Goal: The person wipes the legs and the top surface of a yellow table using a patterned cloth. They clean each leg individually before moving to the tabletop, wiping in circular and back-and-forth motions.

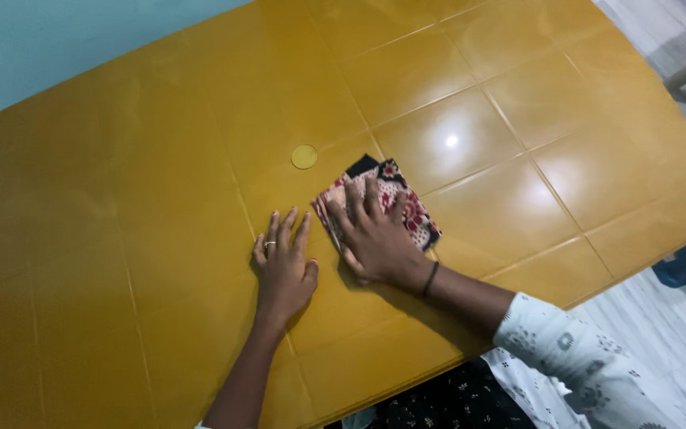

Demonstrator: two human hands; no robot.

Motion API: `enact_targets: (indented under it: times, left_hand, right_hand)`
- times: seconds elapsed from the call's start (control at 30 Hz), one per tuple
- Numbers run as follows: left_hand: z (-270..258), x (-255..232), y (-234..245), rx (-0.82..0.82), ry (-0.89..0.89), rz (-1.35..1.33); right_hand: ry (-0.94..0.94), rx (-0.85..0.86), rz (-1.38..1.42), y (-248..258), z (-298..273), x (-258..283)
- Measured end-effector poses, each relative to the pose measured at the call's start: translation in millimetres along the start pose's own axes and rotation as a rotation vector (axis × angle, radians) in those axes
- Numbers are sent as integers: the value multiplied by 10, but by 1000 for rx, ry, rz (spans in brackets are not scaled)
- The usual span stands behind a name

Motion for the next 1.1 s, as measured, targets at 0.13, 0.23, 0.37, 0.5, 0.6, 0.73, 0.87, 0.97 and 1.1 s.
enact_targets:
  times: [0.13, 0.23, 0.37, 0.5, 0.6, 0.73, 0.87, 0.97, 1.1]
  left_hand:
    - [-4, -2, 25, 6, 8, -5]
    - [-14, -15, 13, 12, 12, -13]
    - [-14, -45, 12, -12, -11, -24]
    - [11, -31, 12, 34, 21, -12]
    - [7, -42, 8, 40, 29, -6]
    - [-4, -39, 26, 16, 4, -19]
    - [-11, -24, -3, -7, -9, -23]
    - [-22, -20, -12, -18, -17, -28]
    - [-38, 1, -21, -7, -12, -25]
  right_hand:
    - [-36, 14, 30, -70, 381, -62]
    - [-91, 35, 42, -109, 607, -119]
    - [-162, 21, 58, -152, 878, -196]
    - [-206, -2, 51, -192, 1094, -244]
    - [-230, -27, 41, -214, 1194, -275]
    - [-248, -33, 39, -198, 1249, -283]
    - [-254, -20, 36, -192, 1249, -281]
    - [-270, -3, 42, -194, 1213, -268]
    - [-235, -72, 23, -107, 1131, -200]
Point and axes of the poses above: each hand's wrist, its own z-axis towards the middle knuckle, its own y-axis out of the back of the hand, x = y × z, the point moved 6 cm from there along z, towards the middle knuckle, and after that the axes turned 2 degrees about -z, right-handed, at the moved point
